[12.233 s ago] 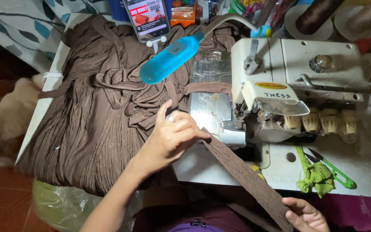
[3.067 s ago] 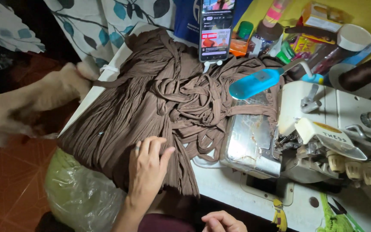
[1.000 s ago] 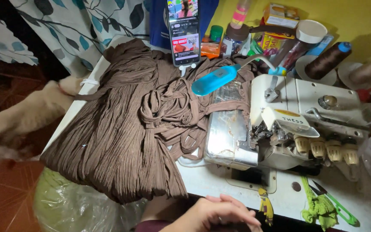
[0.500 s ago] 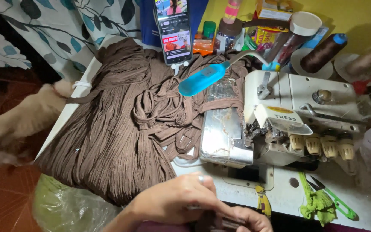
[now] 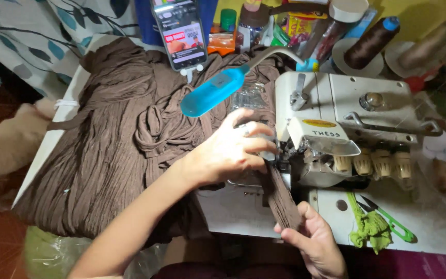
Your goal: The person is using an industrial overlock sewing machine to join or finish the edges of long, brown pleated fabric strips.
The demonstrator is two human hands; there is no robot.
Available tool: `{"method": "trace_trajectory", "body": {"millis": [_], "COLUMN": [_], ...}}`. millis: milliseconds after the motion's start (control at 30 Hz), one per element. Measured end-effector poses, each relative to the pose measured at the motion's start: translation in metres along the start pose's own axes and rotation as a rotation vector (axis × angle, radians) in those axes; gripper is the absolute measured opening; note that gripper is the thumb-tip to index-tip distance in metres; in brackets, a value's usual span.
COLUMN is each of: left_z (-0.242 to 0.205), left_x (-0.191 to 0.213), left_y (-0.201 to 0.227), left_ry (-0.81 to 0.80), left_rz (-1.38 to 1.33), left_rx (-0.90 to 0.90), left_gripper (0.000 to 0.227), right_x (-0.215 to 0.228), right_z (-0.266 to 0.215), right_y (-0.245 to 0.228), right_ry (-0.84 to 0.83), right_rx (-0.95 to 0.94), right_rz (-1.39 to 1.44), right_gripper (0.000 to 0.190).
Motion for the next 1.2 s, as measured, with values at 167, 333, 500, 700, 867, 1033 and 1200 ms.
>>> {"method": "trace_trajectory", "body": {"millis": [167, 333, 500, 700, 867, 1033, 1200], "left_z": [-0.016, -0.032, -0.033, -0.035, -0.032, -0.029, -0.029], "left_x": [0.005, 0.013, 0.015, 0.02, 0.016, 0.011, 0.009], "left_y": [0.004, 0.006, 0.014, 0.017, 0.014, 0.015, 0.016], "left_ry": [0.071, 0.016, 0.017, -0.029, -0.018, -0.029, 0.038], "left_rz": [0.122, 0.013, 0.11, -0.023, -0.104, -0.064, -0.069], "left_rx": [0.0, 0.161, -0.013, 0.11, 0.174, 0.208, 0.263], "left_gripper": [0.01, 0.021, 0.015, 0.021, 0.012, 0.008, 0.009], "right_x": [-0.002, 0.012, 0.022, 0.042, 0.044, 0.03, 0.006], "right_z": [-0.002, -0.004, -0.005, -0.004, -0.011, -0.023, -0.041], "right_y": [-0.003, 0.019, 0.027, 0.046, 0.051, 0.045, 0.061], "right_ry": [0.015, 0.018, -0.064, -0.012, -0.008, -0.205, -0.307], "right_rx": [0.036, -0.042, -0.009, 0.019, -0.13, -0.245, -0.527], "right_rz": [0.029, 0.034, 0.106, 0.032, 0.067, 0.026, 0.181], "right_gripper": [0.046, 0.027, 0.024, 0.041, 0.019, 0.037, 0.013]}}
Point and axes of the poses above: each hand's wrist, its own z-axis towards the middle knuckle, its own x-axis out of the back of the hand, y = z × x, the point moved 2 cm from there along z, towards the middle knuckle, and after that the axes turned 11 degrees about -z, right-handed, at the moved point
